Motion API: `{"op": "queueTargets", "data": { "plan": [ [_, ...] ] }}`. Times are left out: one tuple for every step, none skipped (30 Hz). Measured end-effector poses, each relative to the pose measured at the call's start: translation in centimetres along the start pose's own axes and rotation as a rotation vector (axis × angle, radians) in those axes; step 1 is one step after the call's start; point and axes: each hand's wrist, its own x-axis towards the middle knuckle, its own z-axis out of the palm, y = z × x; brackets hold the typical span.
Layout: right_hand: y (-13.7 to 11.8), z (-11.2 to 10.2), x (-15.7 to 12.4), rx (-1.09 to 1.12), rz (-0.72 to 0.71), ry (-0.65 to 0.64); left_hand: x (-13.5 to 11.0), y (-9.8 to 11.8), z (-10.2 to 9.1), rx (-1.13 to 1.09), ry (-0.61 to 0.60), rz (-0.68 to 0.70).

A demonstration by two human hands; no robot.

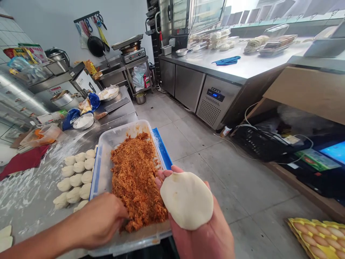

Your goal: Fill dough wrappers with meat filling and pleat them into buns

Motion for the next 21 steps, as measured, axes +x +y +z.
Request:
{"op": "queueTargets", "data": {
  "plan": [
    [0.0, 0.0, 0.0, -0.001, 0.006, 0.002, -0.3, -0.2, -0.5, -0.113, 0.017, 0.028],
    [0.1, 0.0, 0.0, -0.003, 0.004, -0.005, -0.5, -0.3, -0.9, -0.198, 0.039, 0.045],
    [0.1, 0.0, 0.0, -0.005, -0.003, -0.021, -0.7, -0.4, -1.1, -0.236, 0.074, 0.043],
    [0.2, 0.0, 0.0, -0.005, -0.012, -0.039, -0.7, -0.5, -1.1, -0.211, 0.125, 0.019],
    [0.3, 0.0, 0.0, -0.002, -0.022, -0.054, -0.7, -0.6, -0.8, -0.126, 0.186, -0.022],
    [0.3, 0.0, 0.0, 0.003, -0.029, -0.063, -0.5, -0.8, -0.3, -0.002, 0.243, -0.066],
    [0.4, 0.0, -0.1, 0.007, -0.036, -0.069, -0.2, -0.9, 0.4, 0.126, 0.274, -0.098],
    [0.4, 0.0, -0.1, 0.011, -0.039, -0.071, 0.1, -1.0, 1.2, 0.241, 0.282, -0.115],
    [0.4, 0.1, -0.2, 0.014, -0.043, -0.070, 0.4, -1.1, 1.9, 0.329, 0.277, -0.118],
    [0.3, 0.1, -0.2, 0.016, -0.041, -0.070, 0.7, -1.2, 2.6, 0.386, 0.266, -0.110],
    [0.3, 0.1, -0.3, 0.016, -0.036, -0.069, 0.9, -1.2, 3.1, 0.412, 0.251, -0.097],
    [0.3, 0.2, -0.3, 0.015, -0.031, -0.067, 1.1, -1.2, 3.5, 0.416, 0.232, -0.082],
    [0.3, 0.2, -0.3, 0.014, -0.031, -0.064, 1.2, -1.2, 3.7, 0.407, 0.209, -0.064],
    [0.3, 0.3, -0.3, 0.012, -0.035, -0.064, 1.2, -1.0, 3.8, 0.396, 0.188, -0.051],
    [0.3, 0.3, -0.3, 0.009, -0.045, -0.069, 1.2, -0.9, 3.6, 0.385, 0.166, -0.040],
    [0.3, 0.4, -0.2, 0.006, -0.055, -0.074, 1.2, -0.7, 3.5, 0.375, 0.146, -0.033],
    [0.4, 0.5, -0.1, 0.004, -0.063, -0.079, 1.2, -0.5, 3.2, 0.367, 0.129, -0.032],
    [0.4, 0.5, 0.0, 0.002, -0.067, -0.083, 1.2, -0.3, 2.9, 0.358, 0.114, -0.031],
    [0.5, 0.5, 0.0, 0.002, -0.068, -0.085, 1.2, -0.1, 2.7, 0.346, 0.100, -0.031],
    [0.5, 0.5, 0.1, 0.000, -0.063, -0.084, 1.2, 0.1, 2.5, 0.331, 0.087, -0.021],
    [0.5, 0.5, 0.1, -0.002, -0.058, -0.082, 1.2, 0.2, 2.4, 0.311, 0.074, -0.006]
  ]
}}
